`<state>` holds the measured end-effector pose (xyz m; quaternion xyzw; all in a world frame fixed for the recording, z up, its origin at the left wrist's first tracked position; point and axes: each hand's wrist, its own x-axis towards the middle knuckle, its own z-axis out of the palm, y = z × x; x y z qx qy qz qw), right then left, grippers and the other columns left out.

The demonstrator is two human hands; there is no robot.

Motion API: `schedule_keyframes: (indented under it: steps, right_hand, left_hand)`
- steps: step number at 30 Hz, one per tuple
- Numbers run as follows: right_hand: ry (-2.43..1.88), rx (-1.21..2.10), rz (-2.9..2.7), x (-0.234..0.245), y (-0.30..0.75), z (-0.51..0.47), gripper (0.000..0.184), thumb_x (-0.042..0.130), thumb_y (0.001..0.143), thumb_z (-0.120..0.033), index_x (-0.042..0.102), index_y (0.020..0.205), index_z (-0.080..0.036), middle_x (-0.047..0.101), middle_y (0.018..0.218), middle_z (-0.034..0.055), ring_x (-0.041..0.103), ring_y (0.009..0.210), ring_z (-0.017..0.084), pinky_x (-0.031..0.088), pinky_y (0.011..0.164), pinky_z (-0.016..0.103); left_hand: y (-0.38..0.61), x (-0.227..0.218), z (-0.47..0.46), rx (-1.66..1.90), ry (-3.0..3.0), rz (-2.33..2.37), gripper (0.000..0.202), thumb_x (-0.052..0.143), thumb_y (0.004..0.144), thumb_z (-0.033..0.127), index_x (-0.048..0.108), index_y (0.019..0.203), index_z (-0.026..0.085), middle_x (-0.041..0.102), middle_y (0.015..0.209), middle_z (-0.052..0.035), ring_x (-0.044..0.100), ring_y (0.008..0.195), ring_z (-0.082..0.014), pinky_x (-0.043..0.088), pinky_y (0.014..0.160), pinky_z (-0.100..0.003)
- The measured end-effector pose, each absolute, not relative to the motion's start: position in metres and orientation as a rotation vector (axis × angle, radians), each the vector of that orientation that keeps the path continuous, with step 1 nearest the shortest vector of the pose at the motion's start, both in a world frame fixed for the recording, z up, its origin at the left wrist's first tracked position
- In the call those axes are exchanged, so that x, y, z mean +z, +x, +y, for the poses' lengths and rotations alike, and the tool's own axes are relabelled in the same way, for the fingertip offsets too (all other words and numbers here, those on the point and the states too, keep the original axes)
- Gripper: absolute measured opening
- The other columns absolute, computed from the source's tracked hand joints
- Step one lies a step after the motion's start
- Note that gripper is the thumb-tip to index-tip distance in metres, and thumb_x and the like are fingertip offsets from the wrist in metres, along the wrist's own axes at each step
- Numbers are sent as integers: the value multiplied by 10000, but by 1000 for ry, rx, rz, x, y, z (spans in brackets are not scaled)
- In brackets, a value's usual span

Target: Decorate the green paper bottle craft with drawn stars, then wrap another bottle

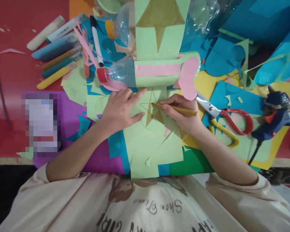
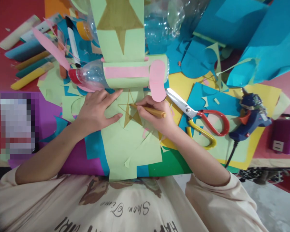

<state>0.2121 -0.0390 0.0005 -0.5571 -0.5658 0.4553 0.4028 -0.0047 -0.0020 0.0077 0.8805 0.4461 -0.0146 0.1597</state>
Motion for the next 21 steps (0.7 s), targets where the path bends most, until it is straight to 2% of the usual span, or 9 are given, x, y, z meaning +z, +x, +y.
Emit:
schedule_keyframes:
  steps: [12,21]
  right_hand:
    - [-1411,1195,-1606,6,215,-38,186,603,752,-250,569,582,-182,584,555,-6,481,522,97,376,493,249]
    - [-1415,1082,-1402,2,213,-38,115,623,754,-255,638,670,-178,602,555,-22,536,505,95,400,488,240]
  left_hand:
    - [-5,7,-1,-38,2487,1275,664,508,898,428,345,1494,185,523,1055,-96,488,1027,-291,361,867,-403]
    - [-7,6,-2,-16,2514,1262,655,499,906,424,336,1496,191,517,1060,-98,476,1036,-288,352,869,-390]
